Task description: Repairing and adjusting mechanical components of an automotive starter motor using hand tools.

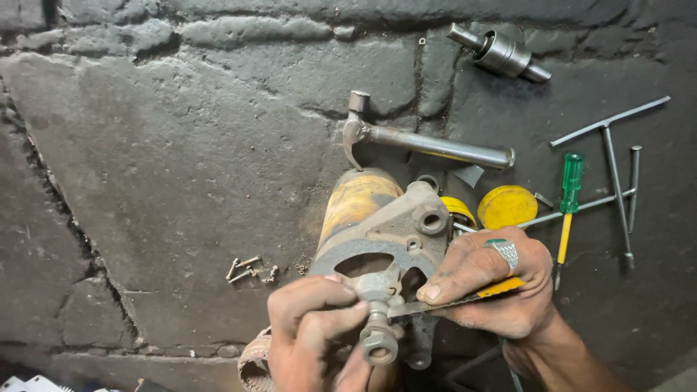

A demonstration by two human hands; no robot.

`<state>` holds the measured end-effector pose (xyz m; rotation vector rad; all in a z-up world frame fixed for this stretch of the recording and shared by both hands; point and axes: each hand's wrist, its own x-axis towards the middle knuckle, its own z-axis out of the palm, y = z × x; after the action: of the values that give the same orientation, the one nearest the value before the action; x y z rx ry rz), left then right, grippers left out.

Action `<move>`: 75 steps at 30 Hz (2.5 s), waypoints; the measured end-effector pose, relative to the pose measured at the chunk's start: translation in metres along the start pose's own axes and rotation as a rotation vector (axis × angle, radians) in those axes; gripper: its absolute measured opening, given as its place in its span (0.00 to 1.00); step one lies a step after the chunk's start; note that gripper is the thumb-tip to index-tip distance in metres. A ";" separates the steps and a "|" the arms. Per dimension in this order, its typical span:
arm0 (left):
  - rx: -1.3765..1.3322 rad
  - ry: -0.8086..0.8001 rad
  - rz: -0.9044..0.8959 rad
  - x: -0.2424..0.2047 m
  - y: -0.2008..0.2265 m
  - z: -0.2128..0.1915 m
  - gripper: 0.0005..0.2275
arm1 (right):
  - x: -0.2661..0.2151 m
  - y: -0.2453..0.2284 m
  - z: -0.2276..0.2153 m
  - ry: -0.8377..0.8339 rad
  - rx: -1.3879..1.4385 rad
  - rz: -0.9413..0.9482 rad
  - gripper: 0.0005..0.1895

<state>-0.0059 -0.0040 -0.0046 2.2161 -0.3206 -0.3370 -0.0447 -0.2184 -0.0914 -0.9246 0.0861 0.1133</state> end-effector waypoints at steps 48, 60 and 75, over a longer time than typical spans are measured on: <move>-0.065 -0.032 -0.076 -0.011 -0.007 -0.008 0.18 | -0.011 0.014 -0.004 0.047 0.200 -0.073 0.10; -0.055 -0.012 -0.133 -0.009 -0.008 -0.007 0.18 | 0.000 -0.012 -0.001 0.169 0.035 -0.120 0.11; 0.131 -0.024 -0.016 0.004 0.005 -0.007 0.16 | -0.001 -0.001 0.001 0.115 0.107 -0.079 0.12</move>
<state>0.0001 -0.0035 0.0035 2.3453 -0.3466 -0.3607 -0.0459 -0.2184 -0.0901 -0.8259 0.1609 -0.0180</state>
